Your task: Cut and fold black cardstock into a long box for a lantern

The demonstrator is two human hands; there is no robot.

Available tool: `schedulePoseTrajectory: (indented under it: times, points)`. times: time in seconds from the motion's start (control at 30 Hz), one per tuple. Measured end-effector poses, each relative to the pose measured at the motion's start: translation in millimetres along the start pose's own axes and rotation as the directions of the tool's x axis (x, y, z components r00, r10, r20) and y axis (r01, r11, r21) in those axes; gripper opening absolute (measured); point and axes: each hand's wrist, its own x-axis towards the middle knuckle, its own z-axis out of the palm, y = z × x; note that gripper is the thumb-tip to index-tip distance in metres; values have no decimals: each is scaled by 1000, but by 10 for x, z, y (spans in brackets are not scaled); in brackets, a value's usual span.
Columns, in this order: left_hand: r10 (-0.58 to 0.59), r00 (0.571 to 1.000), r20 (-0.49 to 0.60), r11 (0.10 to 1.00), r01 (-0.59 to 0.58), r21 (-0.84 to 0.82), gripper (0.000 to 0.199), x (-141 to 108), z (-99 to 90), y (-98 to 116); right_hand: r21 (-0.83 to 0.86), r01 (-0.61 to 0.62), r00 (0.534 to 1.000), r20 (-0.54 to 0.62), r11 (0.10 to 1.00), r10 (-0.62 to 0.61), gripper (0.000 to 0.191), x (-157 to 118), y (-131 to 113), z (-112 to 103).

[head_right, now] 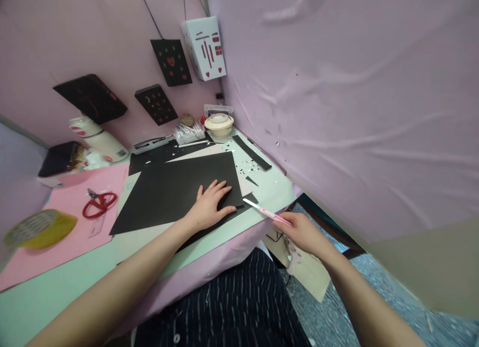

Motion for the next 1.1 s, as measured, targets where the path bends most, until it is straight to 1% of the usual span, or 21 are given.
schedulePoseTrajectory:
  times: [0.1, 0.2, 0.4, 0.53, 0.6, 0.73, 0.83, 1.0, 1.1]
  points:
    - [4, 1000, -1, 1000, -4, 2, 70, -4, 0, 8, -2, 5, 1000, 0, 1000, -5, 37, 0, 4, 1]
    - [22, 1000, 6, 999, -22, 28, 66, -12, -10, 31, -17, 12, 1000, 2, 1000, -12, 36, -1, -12, 1]
    - [56, 996, 74, 993, -63, 96, 58, -4, -44, 64, -26, 22, 999, -24, 999, -23, 34, -7, 17, 4]
    - [97, 988, 119, 988, -110, 107, 52, 18, -69, 80, -51, 91, 993, -65, 995, -94, 31, 11, 49, 10]
    - [119, 984, 135, 986, -133, 100, 48, 32, -76, 89, -72, 109, 992, -62, 991, -113, 30, 26, 46, 0]
    - [136, 980, 144, 987, -147, 66, 42, 64, -87, 110, -136, 78, 997, -12, 988, -81, 29, 56, 14, -55]
    - [143, 978, 150, 988, -150, 35, 40, 84, -89, 119, -166, 95, 995, -12, 982, -99, 29, 90, -18, -88]
    - [142, 978, 153, 990, -141, -19, 39, 94, -78, 112, -184, 92, 996, 20, 979, -90, 29, 169, -80, -64]
    - [138, 978, 154, 990, -135, -29, 39, 85, -81, 115, -195, 84, 996, -1, 977, -86, 30, 164, -71, -81]
